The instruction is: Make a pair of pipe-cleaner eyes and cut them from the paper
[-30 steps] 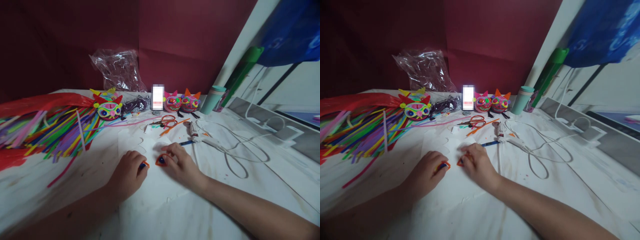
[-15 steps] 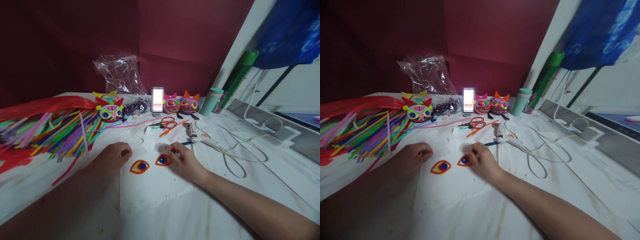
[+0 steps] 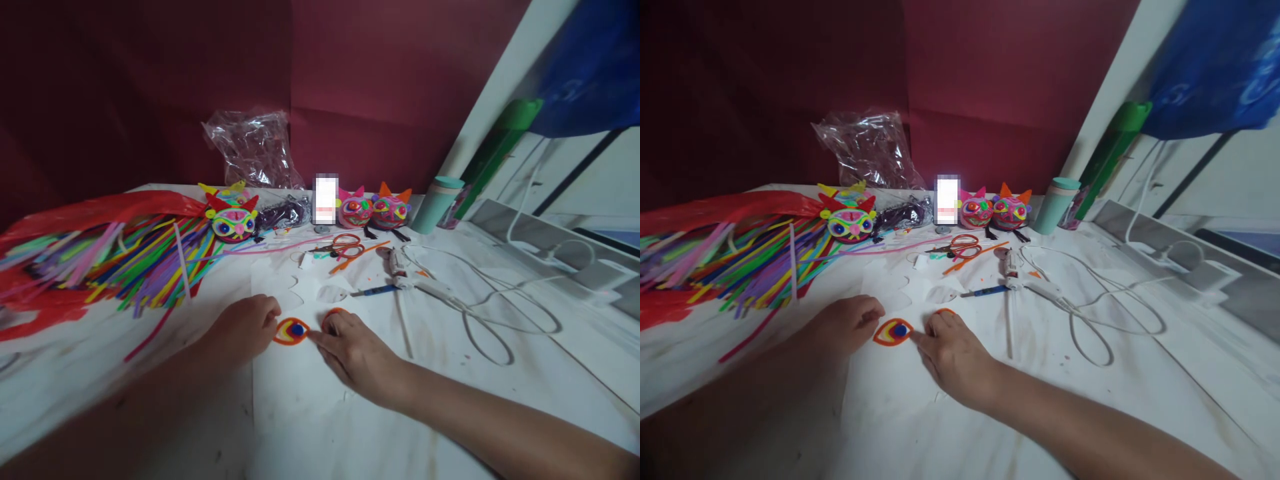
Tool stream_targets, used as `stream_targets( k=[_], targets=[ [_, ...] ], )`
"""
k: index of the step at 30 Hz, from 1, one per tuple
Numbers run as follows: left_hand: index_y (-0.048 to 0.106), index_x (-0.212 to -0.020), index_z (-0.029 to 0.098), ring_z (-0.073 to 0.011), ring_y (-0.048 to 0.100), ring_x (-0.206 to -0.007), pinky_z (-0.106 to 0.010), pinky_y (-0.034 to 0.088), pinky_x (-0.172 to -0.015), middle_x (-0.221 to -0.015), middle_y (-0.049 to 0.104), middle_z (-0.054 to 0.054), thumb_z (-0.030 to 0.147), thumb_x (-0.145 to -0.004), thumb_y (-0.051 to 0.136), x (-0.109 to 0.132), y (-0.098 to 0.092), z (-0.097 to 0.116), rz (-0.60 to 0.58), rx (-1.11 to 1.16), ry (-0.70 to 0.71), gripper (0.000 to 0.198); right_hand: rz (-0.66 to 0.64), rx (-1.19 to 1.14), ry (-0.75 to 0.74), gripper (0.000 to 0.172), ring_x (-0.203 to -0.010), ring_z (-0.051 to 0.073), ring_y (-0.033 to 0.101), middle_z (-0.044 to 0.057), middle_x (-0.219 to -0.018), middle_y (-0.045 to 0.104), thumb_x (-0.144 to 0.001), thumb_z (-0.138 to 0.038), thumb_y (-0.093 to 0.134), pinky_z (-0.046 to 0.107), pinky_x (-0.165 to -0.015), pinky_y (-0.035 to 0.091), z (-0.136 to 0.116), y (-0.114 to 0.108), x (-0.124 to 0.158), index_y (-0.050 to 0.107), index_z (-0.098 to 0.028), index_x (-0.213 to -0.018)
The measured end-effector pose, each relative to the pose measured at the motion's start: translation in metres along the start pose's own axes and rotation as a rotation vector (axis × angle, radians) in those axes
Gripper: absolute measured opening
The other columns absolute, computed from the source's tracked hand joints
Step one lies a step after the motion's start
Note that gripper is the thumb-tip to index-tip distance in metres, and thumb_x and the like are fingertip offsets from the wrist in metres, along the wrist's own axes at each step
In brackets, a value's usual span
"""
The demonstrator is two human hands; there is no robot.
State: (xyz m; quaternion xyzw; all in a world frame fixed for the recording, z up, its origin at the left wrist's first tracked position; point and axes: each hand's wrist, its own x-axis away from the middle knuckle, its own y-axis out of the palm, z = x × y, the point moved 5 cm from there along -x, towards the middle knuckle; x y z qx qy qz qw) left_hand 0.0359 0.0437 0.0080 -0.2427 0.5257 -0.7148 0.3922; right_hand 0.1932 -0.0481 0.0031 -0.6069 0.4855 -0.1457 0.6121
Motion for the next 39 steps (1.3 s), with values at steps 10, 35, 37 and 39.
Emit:
stream_targets(
  k=[10,35,37,39],
  targets=[
    [0.063,-0.071,0.017,-0.0119,0.057,-0.070,-0.020,0.040,-0.064,-0.079,0.060,-0.001,0.011,-0.068,0.060,-0.007,-0.006,-0.004,-0.243,0.065,0.398,0.007,-0.070,0.022,-0.018,0.029,-0.081,0.022,0.048,0.010,-0.081,0.052,-0.090,-0.014,0.044,0.037,-0.072,0.046,-0.001,0.005,-0.002,0.063,-0.013,-0.112],
    [0.052,-0.063,0.018,-0.0111,0.048,-0.064,-0.023,0.034,-0.060,-0.070,0.050,0.004,0.019,-0.071,0.055,-0.008,0.001,-0.005,-0.203,0.181,0.308,0.009,-0.063,-0.022,-0.018,0.029,-0.083,0.024,0.051,0.011,-0.083,0.054,-0.088,-0.013,0.044,0.040,-0.073,0.048,-0.002,0.004,-0.001,0.063,-0.013,-0.110],
    [0.055,-0.068,0.018,-0.0116,0.050,-0.064,-0.023,0.036,-0.059,-0.069,0.052,0.004,0.021,-0.074,0.053,-0.009,0.000,-0.008,-0.226,0.239,0.260,0.007,-0.022,-0.130,0.011,0.027,-0.085,0.022,0.053,0.011,-0.085,0.057,-0.089,-0.014,0.043,0.038,-0.075,0.049,0.002,0.001,0.000,0.062,-0.014,-0.109],
    [0.056,-0.072,0.018,-0.0126,0.052,-0.065,-0.023,0.038,-0.061,-0.068,0.054,0.003,0.025,-0.080,0.048,-0.011,-0.005,-0.010,-0.190,0.285,0.209,0.013,0.049,-0.246,0.075,0.025,-0.084,0.020,0.057,0.010,-0.088,0.060,-0.090,-0.016,0.041,0.034,-0.076,0.049,0.010,-0.005,0.000,0.061,-0.016,-0.106]
  ],
)
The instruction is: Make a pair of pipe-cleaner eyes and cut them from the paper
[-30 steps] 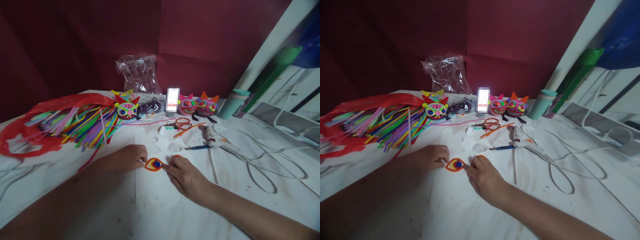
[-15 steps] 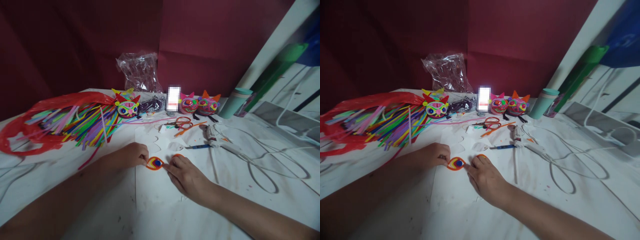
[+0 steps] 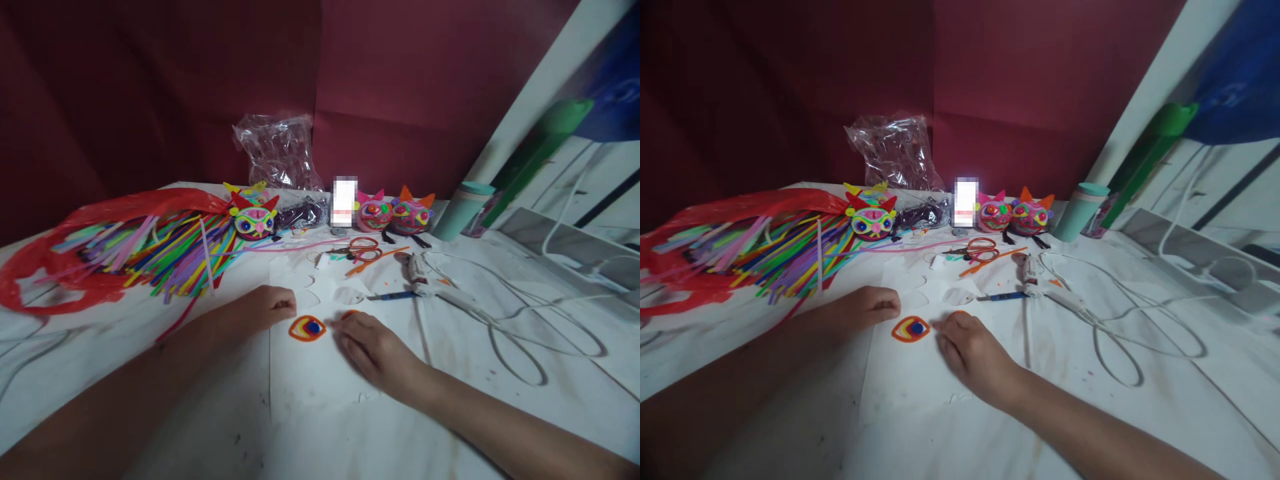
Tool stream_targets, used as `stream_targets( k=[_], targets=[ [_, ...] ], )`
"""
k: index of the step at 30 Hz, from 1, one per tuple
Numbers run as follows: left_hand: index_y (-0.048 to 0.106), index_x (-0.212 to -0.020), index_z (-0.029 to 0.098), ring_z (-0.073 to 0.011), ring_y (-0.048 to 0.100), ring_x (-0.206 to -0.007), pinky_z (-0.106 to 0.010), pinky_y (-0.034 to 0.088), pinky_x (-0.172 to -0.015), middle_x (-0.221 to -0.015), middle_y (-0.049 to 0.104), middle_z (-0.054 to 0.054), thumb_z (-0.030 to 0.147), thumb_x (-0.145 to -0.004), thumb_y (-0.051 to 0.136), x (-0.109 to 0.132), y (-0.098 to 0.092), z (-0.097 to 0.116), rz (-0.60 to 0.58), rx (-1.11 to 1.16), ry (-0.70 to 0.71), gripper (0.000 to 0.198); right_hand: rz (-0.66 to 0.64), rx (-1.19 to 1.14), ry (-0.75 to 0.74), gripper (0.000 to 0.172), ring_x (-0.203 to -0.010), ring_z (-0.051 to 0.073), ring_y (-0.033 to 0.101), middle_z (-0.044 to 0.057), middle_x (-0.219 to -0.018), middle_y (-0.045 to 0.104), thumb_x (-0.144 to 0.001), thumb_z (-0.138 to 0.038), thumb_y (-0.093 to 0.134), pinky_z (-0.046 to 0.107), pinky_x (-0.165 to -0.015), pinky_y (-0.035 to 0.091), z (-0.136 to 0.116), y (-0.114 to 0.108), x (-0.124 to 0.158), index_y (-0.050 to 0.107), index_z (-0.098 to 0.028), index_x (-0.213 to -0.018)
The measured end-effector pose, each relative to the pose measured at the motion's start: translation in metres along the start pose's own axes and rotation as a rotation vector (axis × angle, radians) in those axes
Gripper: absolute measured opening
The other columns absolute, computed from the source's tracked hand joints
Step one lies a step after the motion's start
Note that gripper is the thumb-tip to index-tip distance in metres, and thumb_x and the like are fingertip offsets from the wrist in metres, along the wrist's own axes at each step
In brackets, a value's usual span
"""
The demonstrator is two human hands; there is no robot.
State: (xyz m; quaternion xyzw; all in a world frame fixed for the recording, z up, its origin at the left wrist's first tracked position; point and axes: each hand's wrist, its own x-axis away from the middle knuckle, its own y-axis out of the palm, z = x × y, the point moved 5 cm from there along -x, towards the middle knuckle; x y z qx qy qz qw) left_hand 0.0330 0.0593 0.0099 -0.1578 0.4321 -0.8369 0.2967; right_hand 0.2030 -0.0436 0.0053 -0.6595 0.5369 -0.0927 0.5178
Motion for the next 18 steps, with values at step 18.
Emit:
stream_targets(
  k=[18],
  targets=[
    [0.057,-0.088,0.020,-0.0209,0.053,-0.096,-0.035,0.045,-0.085,-0.100,0.059,-0.007,0.014,-0.078,0.056,0.006,0.029,0.040,0.344,-0.190,0.218,0.012,0.225,-0.065,0.406,0.014,-0.062,0.014,0.053,0.003,-0.072,0.062,-0.082,-0.021,0.045,0.025,-0.058,0.042,0.053,-0.038,-0.004,0.058,-0.018,-0.078]
  ],
)
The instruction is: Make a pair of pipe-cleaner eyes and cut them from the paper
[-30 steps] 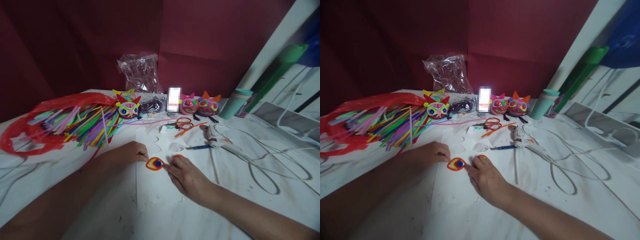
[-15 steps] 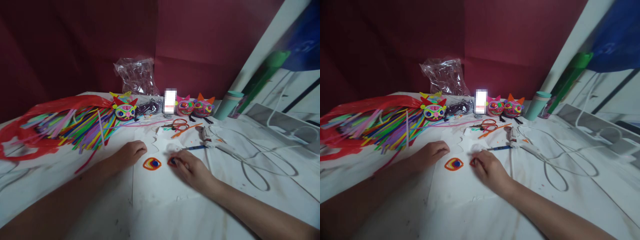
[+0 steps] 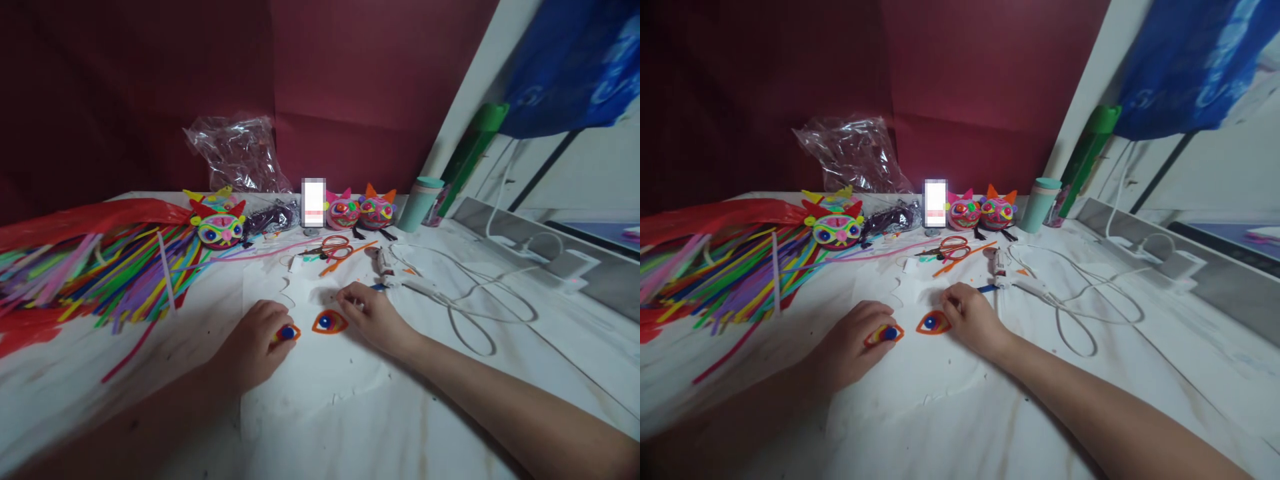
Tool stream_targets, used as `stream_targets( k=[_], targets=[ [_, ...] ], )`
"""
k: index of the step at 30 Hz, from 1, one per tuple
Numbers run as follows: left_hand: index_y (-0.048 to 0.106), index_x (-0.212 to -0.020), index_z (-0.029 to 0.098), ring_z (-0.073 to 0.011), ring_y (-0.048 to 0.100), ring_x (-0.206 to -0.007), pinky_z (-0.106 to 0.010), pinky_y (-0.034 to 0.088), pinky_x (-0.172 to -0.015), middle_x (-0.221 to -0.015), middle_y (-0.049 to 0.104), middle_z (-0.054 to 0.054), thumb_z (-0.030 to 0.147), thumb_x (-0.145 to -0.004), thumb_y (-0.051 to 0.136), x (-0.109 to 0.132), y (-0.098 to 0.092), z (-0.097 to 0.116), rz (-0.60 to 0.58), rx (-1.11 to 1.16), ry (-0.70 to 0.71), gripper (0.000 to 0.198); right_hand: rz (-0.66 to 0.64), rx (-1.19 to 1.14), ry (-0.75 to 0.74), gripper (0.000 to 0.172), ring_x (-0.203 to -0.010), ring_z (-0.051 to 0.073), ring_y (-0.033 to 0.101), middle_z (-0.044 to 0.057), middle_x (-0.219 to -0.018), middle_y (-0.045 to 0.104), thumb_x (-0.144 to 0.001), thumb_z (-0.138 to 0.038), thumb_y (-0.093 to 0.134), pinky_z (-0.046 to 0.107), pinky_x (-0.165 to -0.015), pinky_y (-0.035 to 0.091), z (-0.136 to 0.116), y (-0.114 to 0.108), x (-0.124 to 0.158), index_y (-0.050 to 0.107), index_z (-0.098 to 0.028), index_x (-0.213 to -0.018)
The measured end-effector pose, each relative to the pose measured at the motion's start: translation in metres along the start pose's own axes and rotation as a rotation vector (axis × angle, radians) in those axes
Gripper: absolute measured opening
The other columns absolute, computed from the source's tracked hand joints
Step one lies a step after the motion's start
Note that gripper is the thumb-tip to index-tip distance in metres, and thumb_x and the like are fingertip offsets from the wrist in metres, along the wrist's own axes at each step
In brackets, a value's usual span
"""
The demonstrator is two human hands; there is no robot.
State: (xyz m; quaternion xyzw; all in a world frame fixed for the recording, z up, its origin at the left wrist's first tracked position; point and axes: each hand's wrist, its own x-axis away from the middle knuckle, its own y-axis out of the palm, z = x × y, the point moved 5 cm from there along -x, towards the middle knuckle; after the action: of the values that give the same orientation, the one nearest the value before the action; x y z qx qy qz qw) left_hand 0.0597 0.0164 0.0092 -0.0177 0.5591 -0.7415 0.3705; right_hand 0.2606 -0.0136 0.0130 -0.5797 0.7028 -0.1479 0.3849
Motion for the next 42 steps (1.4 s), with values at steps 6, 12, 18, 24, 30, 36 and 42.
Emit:
stream_targets(
  k=[6,12,18,24,30,36,42],
  targets=[
    [0.057,-0.083,0.020,-0.0203,0.053,-0.088,-0.035,0.044,-0.079,-0.089,0.060,-0.006,0.012,-0.079,0.050,-0.002,0.006,-0.001,-0.068,-0.011,0.002,0.011,0.026,-0.003,-0.013,0.015,-0.067,0.015,0.059,0.005,-0.076,0.066,-0.079,-0.016,0.047,0.026,-0.059,0.045,0.001,-0.006,-0.004,0.061,-0.017,-0.077],
    [0.058,-0.085,0.019,-0.0199,0.053,-0.085,-0.034,0.043,-0.076,-0.087,0.060,-0.005,0.004,-0.069,0.050,-0.002,0.004,-0.002,-0.109,-0.017,-0.044,0.024,0.028,-0.005,0.037,0.015,-0.067,0.014,0.059,0.004,-0.076,0.067,-0.078,-0.015,0.048,0.024,-0.058,0.044,0.005,-0.012,-0.007,0.063,-0.016,-0.079],
    [0.056,-0.069,0.020,-0.0195,0.053,-0.079,-0.033,0.041,-0.072,-0.076,0.060,-0.003,0.012,-0.071,0.055,-0.009,0.010,-0.006,-0.092,-0.074,-0.146,0.008,-0.018,0.047,-0.009,0.014,-0.062,0.013,0.057,0.004,-0.074,0.067,-0.077,-0.011,0.050,0.024,-0.058,0.043,0.003,-0.002,-0.004,0.063,-0.015,-0.076],
    [0.052,-0.066,0.020,-0.0193,0.052,-0.077,-0.031,0.038,-0.068,-0.074,0.059,-0.002,0.015,-0.074,0.053,-0.016,0.013,-0.003,-0.114,-0.138,-0.144,0.010,-0.026,0.063,0.015,0.016,-0.065,0.014,0.058,0.005,-0.076,0.068,-0.075,-0.007,0.051,0.024,-0.060,0.043,0.004,-0.003,-0.005,0.064,-0.015,-0.076],
    [0.048,-0.062,0.019,-0.0192,0.051,-0.077,-0.031,0.036,-0.067,-0.074,0.058,-0.002,0.013,-0.076,0.050,-0.014,0.014,-0.003,-0.110,-0.153,-0.105,0.015,-0.019,0.057,0.031,0.017,-0.068,0.015,0.059,0.005,-0.078,0.068,-0.075,-0.005,0.050,0.025,-0.062,0.044,0.004,-0.006,-0.006,0.064,-0.014,-0.078],
    [0.049,-0.062,0.019,-0.0184,0.051,-0.077,-0.031,0.035,-0.068,-0.073,0.057,-0.001,0.015,-0.077,0.048,-0.012,0.017,-0.005,-0.101,-0.125,-0.133,0.015,-0.025,0.036,0.022,0.016,-0.067,0.015,0.059,0.007,-0.078,0.069,-0.076,-0.007,0.050,0.025,-0.061,0.044,0.004,-0.005,-0.004,0.064,-0.014,-0.077],
    [0.052,-0.062,0.020,-0.0180,0.053,-0.072,-0.031,0.041,-0.069,-0.069,0.058,-0.001,0.029,-0.079,0.047,-0.014,0.006,-0.015,-0.040,0.149,-0.285,0.019,0.018,0.027,-0.022,0.016,-0.066,0.015,0.058,0.005,-0.074,0.067,-0.078,-0.011,0.048,0.024,-0.060,0.043,0.003,-0.008,-0.005,0.063,-0.015,-0.076]
  ],
)
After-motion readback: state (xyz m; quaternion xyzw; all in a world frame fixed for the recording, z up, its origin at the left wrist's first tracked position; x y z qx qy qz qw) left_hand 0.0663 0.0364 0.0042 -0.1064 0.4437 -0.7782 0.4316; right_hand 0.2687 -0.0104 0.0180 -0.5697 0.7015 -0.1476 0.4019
